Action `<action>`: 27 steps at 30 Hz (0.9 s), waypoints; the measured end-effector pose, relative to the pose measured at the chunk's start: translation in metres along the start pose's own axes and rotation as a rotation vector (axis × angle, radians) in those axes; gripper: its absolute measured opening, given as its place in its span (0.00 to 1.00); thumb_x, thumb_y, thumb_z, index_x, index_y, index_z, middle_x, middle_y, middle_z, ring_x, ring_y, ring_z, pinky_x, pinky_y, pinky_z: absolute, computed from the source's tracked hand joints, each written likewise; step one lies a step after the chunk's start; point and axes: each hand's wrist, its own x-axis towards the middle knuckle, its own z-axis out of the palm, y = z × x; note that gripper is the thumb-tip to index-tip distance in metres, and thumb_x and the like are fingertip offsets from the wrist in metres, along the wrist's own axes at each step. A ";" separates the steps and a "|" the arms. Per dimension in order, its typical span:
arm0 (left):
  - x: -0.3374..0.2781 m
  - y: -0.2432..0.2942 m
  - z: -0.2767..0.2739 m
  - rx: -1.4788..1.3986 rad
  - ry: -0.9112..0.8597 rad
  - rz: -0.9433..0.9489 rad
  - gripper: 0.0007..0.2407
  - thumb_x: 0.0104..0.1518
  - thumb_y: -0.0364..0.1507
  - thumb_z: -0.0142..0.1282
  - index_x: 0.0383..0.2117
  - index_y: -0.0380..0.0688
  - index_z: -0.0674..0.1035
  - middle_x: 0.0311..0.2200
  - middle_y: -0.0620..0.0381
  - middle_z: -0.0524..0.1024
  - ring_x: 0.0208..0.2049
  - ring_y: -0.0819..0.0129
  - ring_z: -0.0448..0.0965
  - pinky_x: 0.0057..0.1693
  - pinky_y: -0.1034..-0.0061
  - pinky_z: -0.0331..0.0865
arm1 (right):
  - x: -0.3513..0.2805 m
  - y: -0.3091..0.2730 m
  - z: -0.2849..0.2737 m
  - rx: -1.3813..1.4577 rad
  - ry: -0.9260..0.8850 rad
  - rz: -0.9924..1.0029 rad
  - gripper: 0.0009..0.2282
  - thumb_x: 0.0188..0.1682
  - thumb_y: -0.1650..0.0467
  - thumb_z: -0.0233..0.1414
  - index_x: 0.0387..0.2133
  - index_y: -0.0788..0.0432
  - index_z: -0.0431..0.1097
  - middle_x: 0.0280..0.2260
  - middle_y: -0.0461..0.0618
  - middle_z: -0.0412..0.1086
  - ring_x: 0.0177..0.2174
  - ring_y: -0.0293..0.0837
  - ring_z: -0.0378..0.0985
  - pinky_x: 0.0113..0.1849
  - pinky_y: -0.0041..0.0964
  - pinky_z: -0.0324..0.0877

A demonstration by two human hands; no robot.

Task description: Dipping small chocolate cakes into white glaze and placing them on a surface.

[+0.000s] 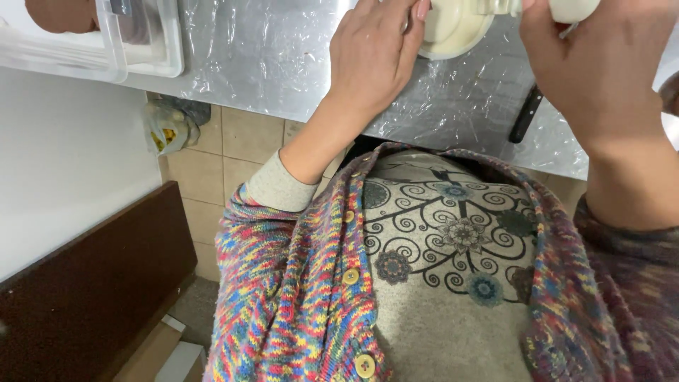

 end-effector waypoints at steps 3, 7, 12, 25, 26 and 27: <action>0.001 -0.001 0.004 0.035 -0.001 0.011 0.05 0.69 0.32 0.52 0.44 0.47 0.77 0.34 0.53 0.78 0.37 0.52 0.76 0.44 0.60 0.69 | -0.012 0.021 0.018 0.026 0.039 -0.005 0.07 0.61 0.77 0.52 0.31 0.64 0.69 0.27 0.48 0.70 0.28 0.43 0.75 0.34 0.32 0.67; 0.001 -0.004 0.004 0.036 -0.019 0.017 0.05 0.69 0.32 0.51 0.42 0.47 0.76 0.34 0.54 0.78 0.38 0.53 0.77 0.45 0.60 0.69 | -0.020 0.029 0.021 0.308 0.026 0.137 0.09 0.63 0.80 0.47 0.34 0.69 0.73 0.31 0.50 0.75 0.31 0.38 0.80 0.34 0.27 0.69; 0.004 0.001 0.001 0.038 -0.002 0.005 0.05 0.69 0.31 0.52 0.41 0.46 0.77 0.34 0.54 0.78 0.37 0.53 0.77 0.45 0.60 0.69 | -0.039 0.045 0.026 0.494 0.032 0.531 0.09 0.63 0.77 0.48 0.37 0.70 0.76 0.33 0.53 0.77 0.33 0.40 0.79 0.38 0.33 0.71; 0.006 0.003 -0.016 -0.053 0.038 -0.031 0.06 0.71 0.30 0.49 0.41 0.46 0.78 0.37 0.57 0.79 0.40 0.55 0.79 0.45 0.64 0.71 | -0.043 0.041 0.019 0.479 0.065 0.364 0.11 0.65 0.78 0.44 0.38 0.74 0.73 0.35 0.56 0.77 0.38 0.43 0.81 0.44 0.34 0.73; 0.006 0.003 -0.016 -0.052 0.039 -0.032 0.06 0.71 0.30 0.49 0.41 0.46 0.78 0.37 0.57 0.79 0.40 0.55 0.79 0.45 0.64 0.71 | -0.041 0.040 0.018 0.479 0.065 0.363 0.11 0.65 0.78 0.44 0.38 0.74 0.73 0.35 0.56 0.77 0.38 0.43 0.81 0.44 0.34 0.73; 0.006 0.003 -0.016 -0.066 0.039 -0.031 0.06 0.72 0.30 0.48 0.41 0.46 0.79 0.37 0.59 0.80 0.40 0.57 0.79 0.45 0.65 0.71 | -0.038 0.038 0.017 0.433 0.066 0.316 0.11 0.65 0.79 0.43 0.37 0.74 0.73 0.35 0.56 0.76 0.38 0.43 0.82 0.44 0.34 0.74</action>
